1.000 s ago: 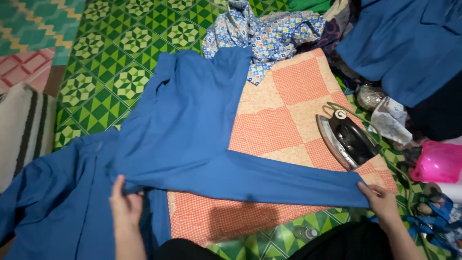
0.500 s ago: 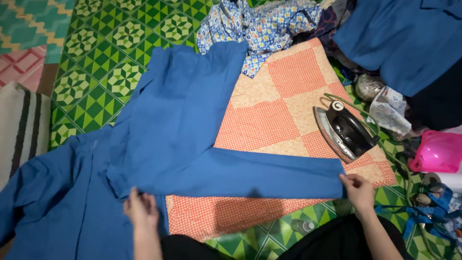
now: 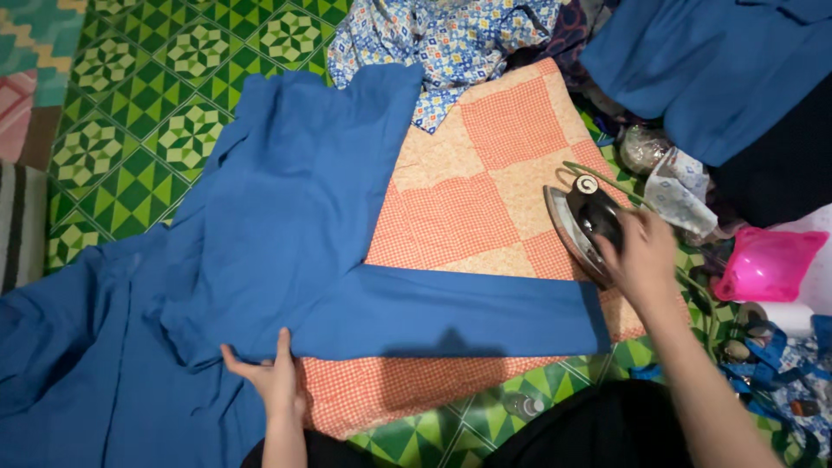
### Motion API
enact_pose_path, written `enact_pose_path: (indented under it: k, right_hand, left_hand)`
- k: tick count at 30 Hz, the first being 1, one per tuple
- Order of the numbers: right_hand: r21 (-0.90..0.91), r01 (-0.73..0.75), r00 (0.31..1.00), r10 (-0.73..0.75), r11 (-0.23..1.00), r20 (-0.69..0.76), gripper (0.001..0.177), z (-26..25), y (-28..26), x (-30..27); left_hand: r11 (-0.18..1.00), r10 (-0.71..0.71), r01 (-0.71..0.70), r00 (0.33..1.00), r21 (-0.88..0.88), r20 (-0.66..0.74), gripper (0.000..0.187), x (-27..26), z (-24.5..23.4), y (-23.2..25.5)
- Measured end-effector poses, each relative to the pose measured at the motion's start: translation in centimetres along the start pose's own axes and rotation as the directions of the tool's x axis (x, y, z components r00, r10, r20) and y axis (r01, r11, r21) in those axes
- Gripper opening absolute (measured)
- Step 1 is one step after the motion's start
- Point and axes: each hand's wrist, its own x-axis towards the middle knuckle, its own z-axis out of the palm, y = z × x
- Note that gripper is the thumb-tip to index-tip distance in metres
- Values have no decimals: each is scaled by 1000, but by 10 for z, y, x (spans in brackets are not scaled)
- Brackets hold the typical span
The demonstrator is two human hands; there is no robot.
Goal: The person irons a blue long-sleeved garment on a patterned mat on the floor. They use a handheld iron to smooth the sleeves and body, occasionally spraying water from a bottle onto the fabric to aid in wrinkle removal.
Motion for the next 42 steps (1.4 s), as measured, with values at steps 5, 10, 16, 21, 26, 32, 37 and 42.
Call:
enact_pose_path:
  k: [5, 10, 16, 21, 26, 32, 37, 42]
  right_hand:
    - [144, -222, 939, 171, 964, 298, 57, 53, 33, 45]
    - [311, -235, 901, 86, 921, 426, 56, 39, 40, 56]
    - [418, 18, 922, -177, 908, 345, 60, -25, -24, 33]
    - [406, -24, 866, -184, 914, 464, 49, -12, -76, -4]
    - [314, -3, 803, -185, 949, 567, 53, -15, -90, -24]
    - [273, 41, 804, -194, 961, 562, 53, -2, -113, -14]
    - [267, -45, 797, -127, 963, 591, 50, 7, -150, -4]
    - [394, 59, 816, -272, 917, 510, 52, 13, -182, 7]
  left_hand:
    - [987, -121, 123, 992, 102, -24, 109, 2, -4, -1]
    - [997, -73, 73, 997, -15, 8, 99, 4, -7, -2]
    - [998, 30, -33, 998, -58, -49, 82, 5, -3, -18]
    - [999, 6, -2, 992, 32, -123, 81, 2, 1, -11]
    - [1000, -6, 8, 987, 16, -159, 80, -1, 3, -10]
    - [992, -30, 12, 989, -127, -147, 76, -4, 11, 0]
    - [990, -35, 14, 987, -139, -156, 73, -6, 15, 6]
    - [985, 28, -54, 987, -165, -155, 73, -2, 16, 2]
